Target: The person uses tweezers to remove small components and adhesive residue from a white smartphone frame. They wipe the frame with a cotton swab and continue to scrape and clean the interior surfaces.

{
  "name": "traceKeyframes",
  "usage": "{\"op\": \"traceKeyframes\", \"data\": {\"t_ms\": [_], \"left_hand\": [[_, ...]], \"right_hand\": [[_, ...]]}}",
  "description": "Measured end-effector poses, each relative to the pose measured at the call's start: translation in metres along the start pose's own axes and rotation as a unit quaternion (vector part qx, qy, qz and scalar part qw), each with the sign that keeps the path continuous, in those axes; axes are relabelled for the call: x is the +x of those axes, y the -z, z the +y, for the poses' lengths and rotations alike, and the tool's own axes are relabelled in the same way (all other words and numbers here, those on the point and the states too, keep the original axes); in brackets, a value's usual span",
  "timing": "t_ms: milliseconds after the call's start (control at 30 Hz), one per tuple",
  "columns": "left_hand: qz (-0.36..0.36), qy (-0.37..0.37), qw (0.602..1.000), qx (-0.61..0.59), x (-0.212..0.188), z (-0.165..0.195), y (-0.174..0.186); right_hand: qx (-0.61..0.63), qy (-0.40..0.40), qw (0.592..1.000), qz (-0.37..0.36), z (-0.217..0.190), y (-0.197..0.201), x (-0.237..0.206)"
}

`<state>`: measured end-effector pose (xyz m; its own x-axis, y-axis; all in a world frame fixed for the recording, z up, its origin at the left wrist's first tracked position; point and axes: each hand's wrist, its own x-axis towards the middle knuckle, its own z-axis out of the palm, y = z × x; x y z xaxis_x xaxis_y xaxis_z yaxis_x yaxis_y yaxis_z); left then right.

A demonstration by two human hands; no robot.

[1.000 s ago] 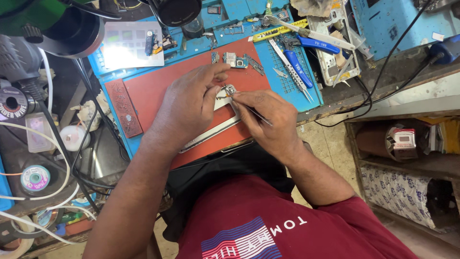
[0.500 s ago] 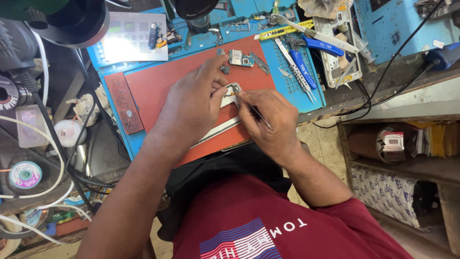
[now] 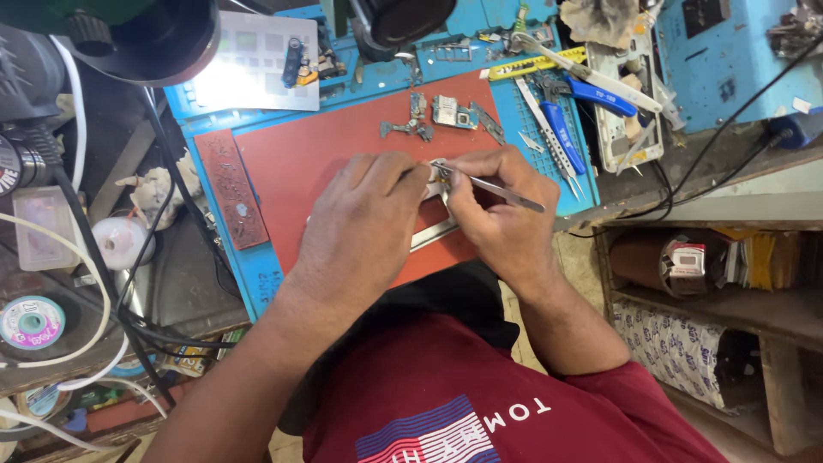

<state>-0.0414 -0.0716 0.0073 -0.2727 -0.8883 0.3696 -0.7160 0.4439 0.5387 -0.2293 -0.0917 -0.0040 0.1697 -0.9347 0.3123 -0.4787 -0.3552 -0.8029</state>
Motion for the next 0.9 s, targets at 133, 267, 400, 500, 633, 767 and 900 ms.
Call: {"op": "traceKeyframes", "data": {"t_ms": [133, 267, 400, 500, 633, 767, 900], "left_hand": [[-0.022, -0.017, 0.999, 0.025, -0.0011, -0.0013, 0.0014], [-0.026, -0.027, 0.999, 0.030, -0.0013, -0.0007, 0.0021], [-0.034, -0.028, 0.998, 0.039, -0.0006, 0.0006, 0.0035], [-0.035, -0.037, 0.997, 0.053, -0.0003, 0.0019, 0.0039], [-0.036, -0.042, 0.997, 0.060, 0.0006, 0.0033, 0.0033], [-0.039, -0.045, 0.996, 0.066, 0.0008, 0.0041, 0.0031], [-0.030, -0.052, 0.996, 0.073, 0.0002, 0.0046, 0.0029]], "right_hand": [[-0.028, 0.006, 1.000, 0.008, -0.0009, -0.0009, -0.0019], [-0.049, 0.030, 0.998, 0.009, 0.0003, -0.0021, -0.0024], [-0.074, 0.038, 0.997, 0.005, 0.0009, -0.0025, -0.0027], [-0.070, 0.047, 0.996, 0.005, 0.0010, -0.0024, -0.0036], [-0.079, 0.073, 0.994, 0.006, 0.0023, -0.0029, -0.0053], [-0.083, 0.091, 0.992, 0.012, 0.0047, -0.0031, -0.0067], [-0.077, 0.109, 0.991, 0.006, 0.0064, -0.0011, -0.0090]]}}
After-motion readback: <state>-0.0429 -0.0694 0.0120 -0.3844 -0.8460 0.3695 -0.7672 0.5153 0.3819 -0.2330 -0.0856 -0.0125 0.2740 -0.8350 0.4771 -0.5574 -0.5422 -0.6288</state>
